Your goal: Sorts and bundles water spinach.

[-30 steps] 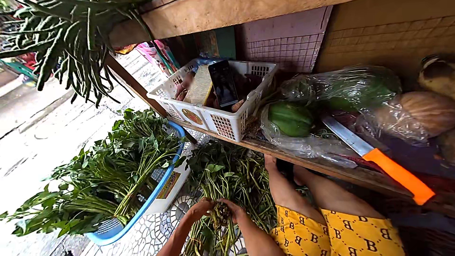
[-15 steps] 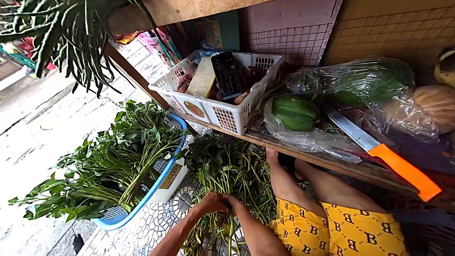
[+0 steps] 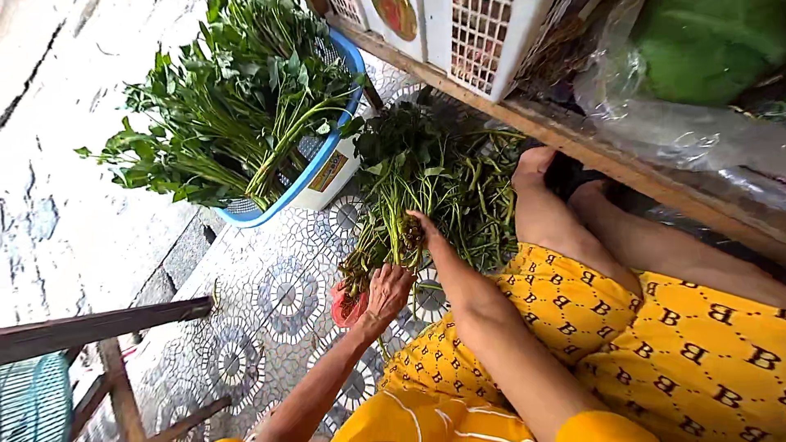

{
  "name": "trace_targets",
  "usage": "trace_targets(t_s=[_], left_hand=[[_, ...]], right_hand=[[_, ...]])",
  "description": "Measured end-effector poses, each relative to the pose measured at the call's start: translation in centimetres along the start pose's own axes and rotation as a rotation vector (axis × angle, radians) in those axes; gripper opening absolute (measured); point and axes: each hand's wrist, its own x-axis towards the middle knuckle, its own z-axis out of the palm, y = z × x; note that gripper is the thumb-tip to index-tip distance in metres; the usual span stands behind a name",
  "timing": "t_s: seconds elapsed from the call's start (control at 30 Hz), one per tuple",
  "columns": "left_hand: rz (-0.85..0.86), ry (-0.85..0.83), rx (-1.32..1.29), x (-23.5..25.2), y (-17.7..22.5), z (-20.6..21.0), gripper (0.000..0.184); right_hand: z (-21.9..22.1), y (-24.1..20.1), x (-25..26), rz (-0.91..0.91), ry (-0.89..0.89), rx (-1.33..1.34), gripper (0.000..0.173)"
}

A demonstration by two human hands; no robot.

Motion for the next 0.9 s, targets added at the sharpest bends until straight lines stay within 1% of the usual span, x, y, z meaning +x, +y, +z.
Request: trace_targets(t_s=[0.07,0.1,0.17,0.2,0.23,0.27,0.3,0.37,0.4,0.43,0.47,0.5,0.57,0.6,0.63,0.67,0.73,0.8,0.83,0.9], left_hand=[[-0.102,0.003,-0.127,-1.5,-0.1,0.5,0.020],[-0.165,0.050,-0.233,-1.6,-0.3,0.2,0.020],[-0.366,0.270,-0.465,-1.3,-0.9,-1.4,0.025],[-0.469,0.381,-0.508,-1.0,-1.3,-2.5,0.025],[-0.511,0.449,-0.489,-0.7,-1.8,-3.2,0.024],[-0.501,0.431,-0.436,-0.9,-2.5,-3.5,0.023],[-0.463,0.333,-0.368,-1.9,-3.1,-3.2,0.023],[-0.403,0.009,-0.272,-4.8,-4.0,-1.2,0.027],[-0.395,-0.103,-0.251,-6.7,-4.1,0.5,0.028],[-0.407,-0.166,-0.251,-8.6,-4.2,2.1,0.029],[-0.472,-0.247,-0.280,-10.1,-4.0,3.2,0.031],[-0.570,-0.404,-0.301,-10.8,-3.9,3.6,0.035],[-0.707,-0.831,-0.293,-10.5,-3.6,4.0,0.040],[-0.737,-0.980,-0.295,-10.0,-3.4,4.0,0.048],[-0.754,-1.039,-0.292,-8.8,-3.4,3.8,0.059],[-0.777,-1.030,-0.284,-7.2,-3.6,3.3,0.065],[-0.817,-0.952,-0.239,-3.1,-3.7,1.1,0.058],[-0.884,-0.861,-0.157,1.4,-4.4,-1.4,0.053],[-0.923,-0.760,-0.142,3.6,-5.0,-2.3,0.051],[-0.960,-0.451,-0.227,6.9,-6.2,-2.9,0.047]], right_hand=[[-0.4,0.5,0.6,0.011,0.002,0.012,0.048],[-0.6,0.4,0.5,0.004,0.003,0.015,0.048],[-0.7,0.1,-0.2,0.002,-0.004,0.048,0.044],[-0.6,0.0,-0.5,-0.002,-0.003,0.071,0.040],[-0.5,-0.2,-0.6,-0.011,-0.013,0.097,0.038],[-0.5,-0.3,-0.6,-0.018,-0.023,0.117,0.037],[-0.5,-0.2,-0.7,-0.015,-0.028,0.121,0.037],[-0.3,-0.4,-0.6,0.005,-0.016,0.099,0.042],[-0.3,-0.4,-0.4,0.006,-0.017,0.079,0.045],[-0.4,-0.3,-0.1,0.009,-0.024,0.065,0.047],[-0.5,-0.1,0.2,0.013,-0.029,0.055,0.048],[-0.6,-0.1,0.3,0.014,-0.028,0.053,0.048],[-1.3,0.1,0.6,0.021,-0.017,0.038,0.052],[-1.3,0.2,0.2,0.022,0.009,0.027,0.053],[-1.2,-0.2,-0.1,0.012,0.035,0.016,0.055],[-1.1,-0.6,-0.3,0.001,0.073,-0.002,0.057],[-1.5,-0.7,-0.1,0.001,0.158,-0.049,0.065],[-2.3,-0.6,0.4,-0.005,0.203,-0.102,0.071],[-2.6,-0.7,0.4,-0.011,0.217,-0.120,0.073],[-2.7,-1.0,0.0,-0.027,0.234,-0.154,0.074]])
